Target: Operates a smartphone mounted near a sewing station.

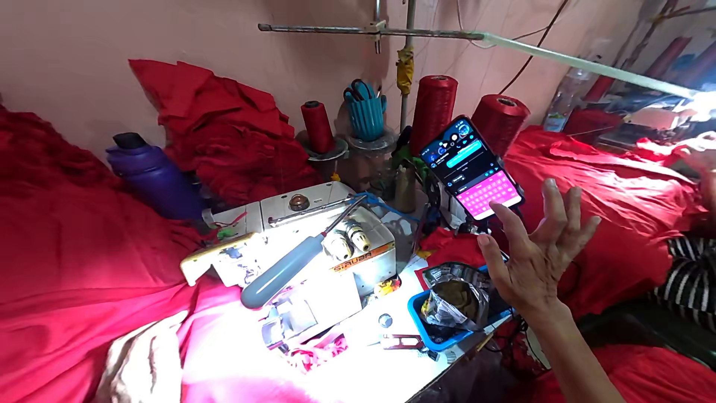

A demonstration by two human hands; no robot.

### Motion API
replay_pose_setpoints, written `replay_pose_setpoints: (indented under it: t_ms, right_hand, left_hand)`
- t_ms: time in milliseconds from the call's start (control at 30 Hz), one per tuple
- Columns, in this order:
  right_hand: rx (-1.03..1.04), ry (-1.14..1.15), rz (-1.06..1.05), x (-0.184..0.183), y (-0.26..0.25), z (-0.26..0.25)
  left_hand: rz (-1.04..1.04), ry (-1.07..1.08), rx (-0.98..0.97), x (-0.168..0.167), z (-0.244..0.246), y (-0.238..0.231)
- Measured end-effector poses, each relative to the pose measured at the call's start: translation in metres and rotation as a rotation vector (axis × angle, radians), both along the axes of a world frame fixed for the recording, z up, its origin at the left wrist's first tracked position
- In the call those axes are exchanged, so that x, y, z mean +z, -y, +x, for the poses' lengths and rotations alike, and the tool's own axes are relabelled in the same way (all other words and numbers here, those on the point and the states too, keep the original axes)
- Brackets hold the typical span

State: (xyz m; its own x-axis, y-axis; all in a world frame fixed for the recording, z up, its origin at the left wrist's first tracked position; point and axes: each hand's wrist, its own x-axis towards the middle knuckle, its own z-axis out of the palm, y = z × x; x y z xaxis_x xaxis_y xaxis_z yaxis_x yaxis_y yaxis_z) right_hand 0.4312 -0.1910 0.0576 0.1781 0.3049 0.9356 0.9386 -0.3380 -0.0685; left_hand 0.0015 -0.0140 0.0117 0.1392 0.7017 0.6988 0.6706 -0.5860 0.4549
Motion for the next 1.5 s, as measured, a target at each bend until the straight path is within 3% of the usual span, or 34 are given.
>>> replay_pose_setpoints:
  t_ms: [400, 567, 733, 1500]
  right_hand:
    - [-0.021, 0.010, -0.014, 0.000, -0.003, 0.000]
    - [-0.027, 0.025, -0.017, 0.000, -0.003, 0.001]
    - [-0.021, 0.028, -0.014, 0.000, -0.003, 0.000]
    - [-0.034, 0.021, 0.006, 0.002, -0.001, 0.000]
  left_hand:
    - [0.008, -0.006, 0.004, -0.002, -0.002, -0.002]
    - [0.105, 0.024, 0.010, -0.024, -0.013, -0.022]
    - [0.018, -0.004, 0.003, -0.001, -0.001, -0.001]
    - [0.039, -0.009, 0.004, -0.004, -0.003, -0.005]
